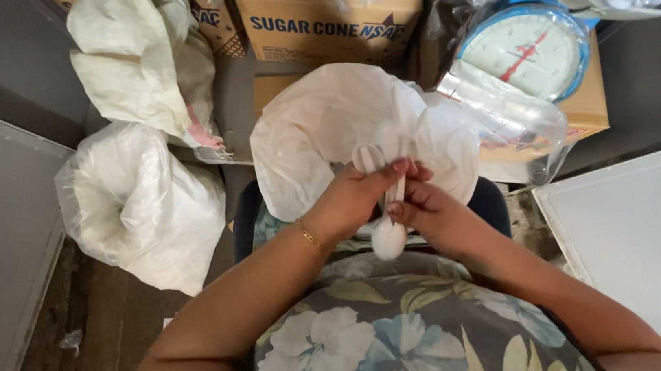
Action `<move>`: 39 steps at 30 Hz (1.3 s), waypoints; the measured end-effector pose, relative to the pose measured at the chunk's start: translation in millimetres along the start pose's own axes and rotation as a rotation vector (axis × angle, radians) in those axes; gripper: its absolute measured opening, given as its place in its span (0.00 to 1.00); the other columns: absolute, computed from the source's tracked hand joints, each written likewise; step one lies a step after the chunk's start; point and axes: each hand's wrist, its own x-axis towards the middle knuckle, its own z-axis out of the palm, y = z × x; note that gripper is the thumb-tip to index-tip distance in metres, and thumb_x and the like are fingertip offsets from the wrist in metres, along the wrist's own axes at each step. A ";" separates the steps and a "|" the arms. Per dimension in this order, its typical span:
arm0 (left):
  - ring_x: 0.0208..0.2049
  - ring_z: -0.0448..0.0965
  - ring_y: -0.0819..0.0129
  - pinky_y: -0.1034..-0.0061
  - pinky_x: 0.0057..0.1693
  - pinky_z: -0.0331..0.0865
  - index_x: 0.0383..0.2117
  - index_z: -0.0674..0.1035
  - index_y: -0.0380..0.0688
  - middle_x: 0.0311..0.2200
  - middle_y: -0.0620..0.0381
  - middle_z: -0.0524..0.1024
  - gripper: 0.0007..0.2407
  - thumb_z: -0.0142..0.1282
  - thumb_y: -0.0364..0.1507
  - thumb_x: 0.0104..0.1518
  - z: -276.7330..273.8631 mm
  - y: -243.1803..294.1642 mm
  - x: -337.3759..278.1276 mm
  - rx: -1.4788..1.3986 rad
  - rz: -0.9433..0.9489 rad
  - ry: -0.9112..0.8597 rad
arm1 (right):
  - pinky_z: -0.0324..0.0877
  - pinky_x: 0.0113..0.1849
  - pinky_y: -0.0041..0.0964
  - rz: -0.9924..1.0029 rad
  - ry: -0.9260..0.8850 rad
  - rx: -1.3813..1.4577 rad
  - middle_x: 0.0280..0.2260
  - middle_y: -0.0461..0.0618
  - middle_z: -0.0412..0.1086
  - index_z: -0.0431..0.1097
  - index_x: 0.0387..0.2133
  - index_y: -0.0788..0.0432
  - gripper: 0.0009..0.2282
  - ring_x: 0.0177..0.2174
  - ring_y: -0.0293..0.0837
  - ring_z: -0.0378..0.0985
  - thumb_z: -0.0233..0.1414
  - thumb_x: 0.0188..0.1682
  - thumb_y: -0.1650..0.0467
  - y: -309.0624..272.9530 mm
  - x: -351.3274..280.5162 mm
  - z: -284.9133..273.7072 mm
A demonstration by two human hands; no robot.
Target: The person packs plastic spoons into small clear bags and places the filled bags into a larger white sack.
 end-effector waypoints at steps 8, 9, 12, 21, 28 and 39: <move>0.44 0.82 0.56 0.63 0.51 0.76 0.48 0.72 0.37 0.43 0.43 0.81 0.14 0.47 0.36 0.67 -6.8 20.2 12.9 -0.380 0.112 0.298 | 0.70 0.48 0.43 -0.632 0.320 -0.772 0.56 0.64 0.64 0.63 0.56 0.66 0.24 0.50 0.56 0.72 0.57 0.50 0.64 -71.3 -21.7 20.6; 0.46 0.82 0.55 0.61 0.53 0.76 0.48 0.71 0.38 0.44 0.43 0.80 0.14 0.47 0.36 0.67 -12.3 24.4 12.1 -0.417 0.133 0.292 | 0.72 0.44 0.42 -0.644 0.315 -0.806 0.56 0.65 0.63 0.63 0.54 0.64 0.26 0.47 0.56 0.73 0.60 0.45 0.63 -82.8 -21.5 22.2; 0.47 0.82 0.53 0.58 0.55 0.75 0.51 0.70 0.36 0.47 0.43 0.79 0.14 0.47 0.35 0.68 -14.5 15.0 14.2 -0.496 0.173 0.218 | 0.73 0.41 0.44 -0.787 0.292 -1.193 0.56 0.64 0.64 0.68 0.52 0.53 0.27 0.44 0.57 0.74 0.63 0.36 0.61 -104.8 -19.0 29.6; 0.40 0.80 0.56 0.60 0.48 0.74 0.61 0.70 0.36 0.49 0.45 0.76 0.20 0.46 0.36 0.68 -64.6 -31.2 32.7 -0.493 0.091 0.519 | 0.75 0.44 0.37 -0.633 0.382 -0.817 0.54 0.53 0.74 0.73 0.48 0.57 0.16 0.43 0.47 0.78 0.49 0.48 0.80 -70.4 -3.2 -10.7; 0.65 0.54 0.55 0.58 0.67 0.53 0.68 0.34 0.43 0.67 0.45 0.51 0.45 0.66 0.35 0.63 -70.8 -57.6 55.7 0.224 0.011 0.683 | 0.73 0.39 0.35 -0.310 0.588 -0.600 0.49 0.50 0.79 0.76 0.45 0.57 0.08 0.34 0.45 0.77 0.51 0.57 0.76 -51.9 -24.8 -50.4; 0.43 0.82 0.51 0.59 0.48 0.72 0.49 0.79 0.51 0.39 0.50 0.83 0.17 0.61 0.43 0.57 12.4 3.6 37.0 1.504 0.185 -0.094 | 0.76 0.42 0.40 -0.587 0.336 -0.661 0.42 0.51 0.77 0.74 0.45 0.57 0.12 0.41 0.49 0.82 0.59 0.47 0.76 -87.3 -58.1 -50.1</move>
